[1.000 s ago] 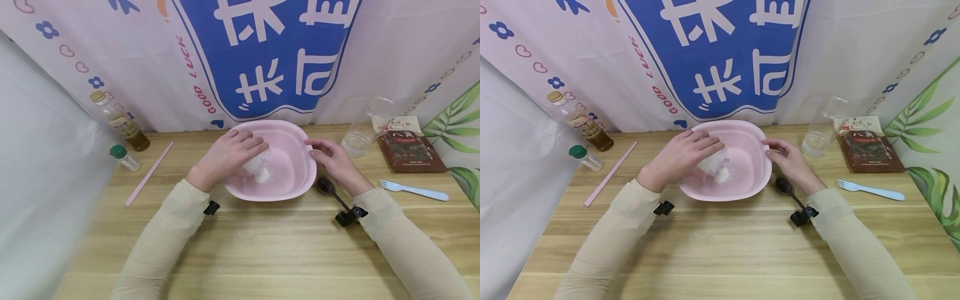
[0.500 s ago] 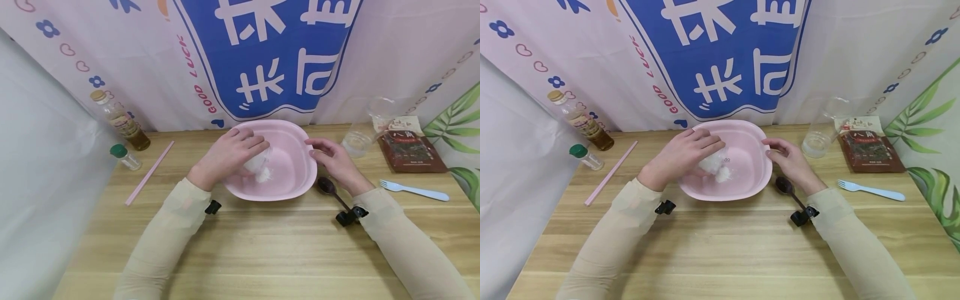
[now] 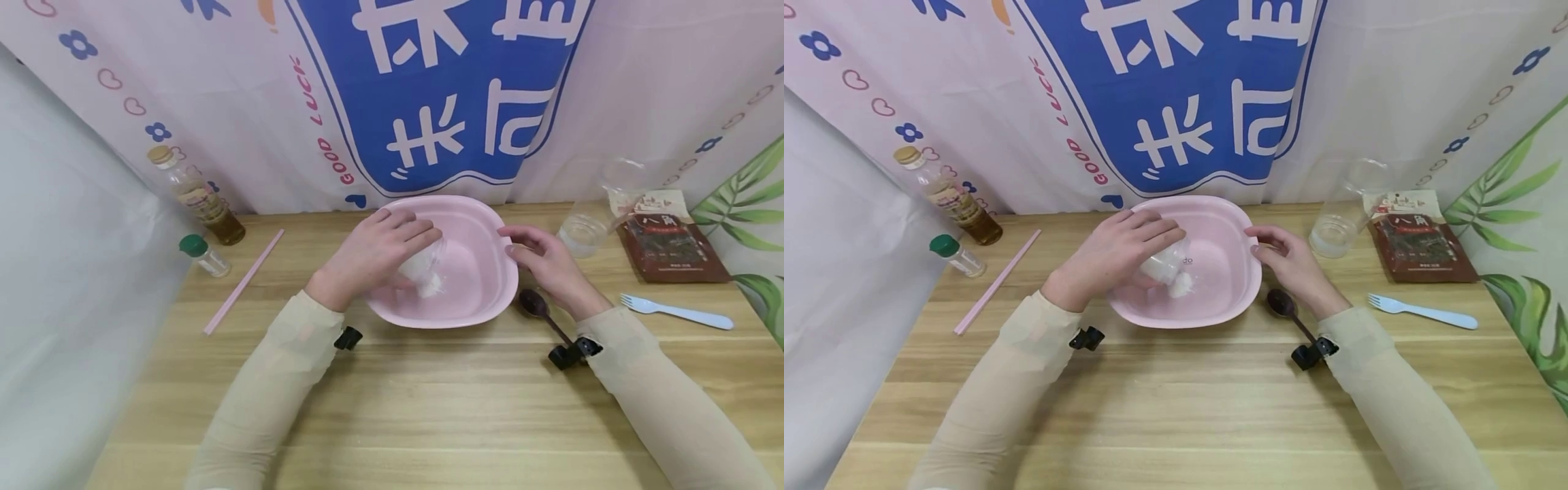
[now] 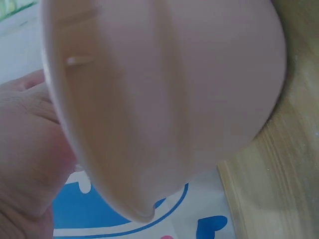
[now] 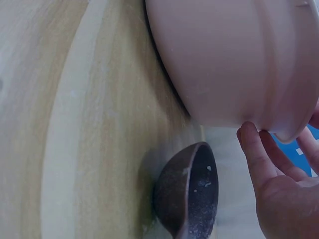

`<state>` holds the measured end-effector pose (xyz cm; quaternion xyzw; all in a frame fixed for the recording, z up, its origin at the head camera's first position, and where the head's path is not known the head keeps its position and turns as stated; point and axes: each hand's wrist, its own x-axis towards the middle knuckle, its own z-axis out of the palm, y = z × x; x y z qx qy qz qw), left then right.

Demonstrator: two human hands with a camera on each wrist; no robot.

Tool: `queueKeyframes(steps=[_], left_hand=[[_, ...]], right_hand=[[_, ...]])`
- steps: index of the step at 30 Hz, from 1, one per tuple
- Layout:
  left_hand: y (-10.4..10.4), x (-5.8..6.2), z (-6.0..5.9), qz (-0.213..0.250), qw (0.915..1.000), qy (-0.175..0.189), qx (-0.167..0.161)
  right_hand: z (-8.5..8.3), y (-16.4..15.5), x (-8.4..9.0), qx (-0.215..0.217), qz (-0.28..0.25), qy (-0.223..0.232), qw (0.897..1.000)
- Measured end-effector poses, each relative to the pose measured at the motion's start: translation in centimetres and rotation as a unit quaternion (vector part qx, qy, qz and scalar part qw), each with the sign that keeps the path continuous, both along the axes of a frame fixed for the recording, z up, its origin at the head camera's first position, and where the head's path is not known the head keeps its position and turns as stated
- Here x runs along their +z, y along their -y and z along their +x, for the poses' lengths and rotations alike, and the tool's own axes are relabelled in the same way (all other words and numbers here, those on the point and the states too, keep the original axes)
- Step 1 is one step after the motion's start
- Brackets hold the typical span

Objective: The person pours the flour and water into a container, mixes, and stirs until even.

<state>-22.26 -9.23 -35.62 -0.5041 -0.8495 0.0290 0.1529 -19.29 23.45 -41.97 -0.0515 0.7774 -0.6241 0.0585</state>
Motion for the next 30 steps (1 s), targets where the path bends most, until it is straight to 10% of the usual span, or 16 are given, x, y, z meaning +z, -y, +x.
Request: queueKeyframes(steps=[30], left_hand=[[-0.61,0.02,0.13,-0.017,0.9997,0.017,-0.002]], right_hand=[[0.06,-0.19,-0.28,-0.003,-0.001,-0.003,1.000]])
